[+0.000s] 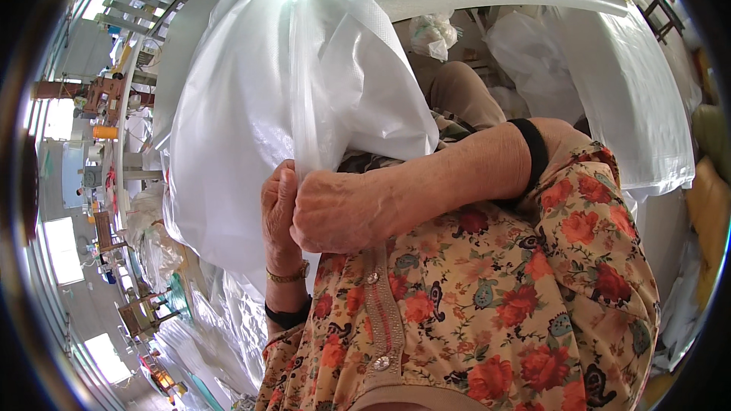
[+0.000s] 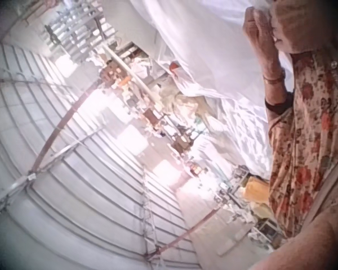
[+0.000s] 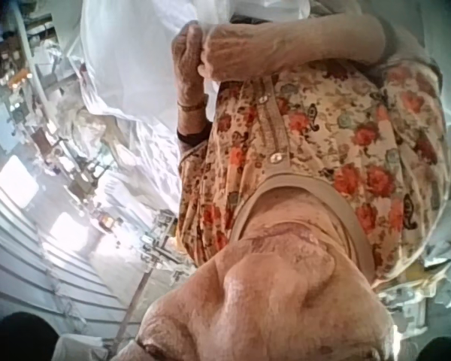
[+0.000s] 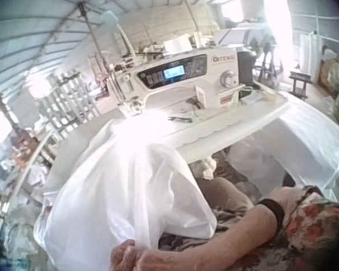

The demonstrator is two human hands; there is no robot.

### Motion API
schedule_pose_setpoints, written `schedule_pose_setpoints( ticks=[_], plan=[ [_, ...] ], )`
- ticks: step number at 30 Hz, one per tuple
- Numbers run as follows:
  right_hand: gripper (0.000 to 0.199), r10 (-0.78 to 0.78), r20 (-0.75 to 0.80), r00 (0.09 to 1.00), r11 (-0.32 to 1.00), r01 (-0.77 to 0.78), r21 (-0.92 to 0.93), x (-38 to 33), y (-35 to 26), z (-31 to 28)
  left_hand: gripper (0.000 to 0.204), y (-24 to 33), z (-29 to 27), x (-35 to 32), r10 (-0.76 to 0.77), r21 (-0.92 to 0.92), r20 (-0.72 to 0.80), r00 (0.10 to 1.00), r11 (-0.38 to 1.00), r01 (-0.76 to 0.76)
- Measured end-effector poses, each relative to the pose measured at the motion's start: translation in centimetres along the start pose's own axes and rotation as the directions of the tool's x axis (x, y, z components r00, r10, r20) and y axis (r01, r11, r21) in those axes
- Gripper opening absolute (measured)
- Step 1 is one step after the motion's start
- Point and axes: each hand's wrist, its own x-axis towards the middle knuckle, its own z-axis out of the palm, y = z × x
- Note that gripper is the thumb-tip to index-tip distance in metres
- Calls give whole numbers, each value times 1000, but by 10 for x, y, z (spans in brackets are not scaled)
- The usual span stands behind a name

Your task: The person folds the edges of a white plastic bag, aligns the material under the needle of a sewing machine, and sews the seams. After stitching, the person repositions the plastic and repeats the folding and sewing process on different sections.

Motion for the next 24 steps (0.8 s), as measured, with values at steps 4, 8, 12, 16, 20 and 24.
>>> schedule_pose_setpoints(
  ticks=[4, 8, 12, 16, 20, 24],
  plan=[
    [12, -131, -134, 982, 988, 140, 60, -9, 10, 0, 18, 5, 4, 6, -3, 57, -6, 1000, 998, 3],
    [29, 226, -587, 777, 969, -242, 52, -59, 44, -1, 17, 13, -8, -2, 128, 212, -33, 991, 970, -118],
    [41, 709, -586, 393, 586, -790, 180, -120, 73, 39, 12, 17, -8, 5, 208, 137, -63, 976, 971, -198],
    [30, 877, -337, 343, 452, -826, 337, -148, 72, 70, 12, 38, 1, -1, 230, 119, -89, 969, 968, -219],
    [23, 928, -350, 127, 314, -770, 555, -143, 67, 66, 12, 52, 3, -2, 246, 54, -84, 966, 969, -242],
    [17, 951, -274, 141, 282, -756, 590, -147, 65, 68, 11, 52, 5, 1, 260, 36, -52, 964, 965, -259]
  ],
)
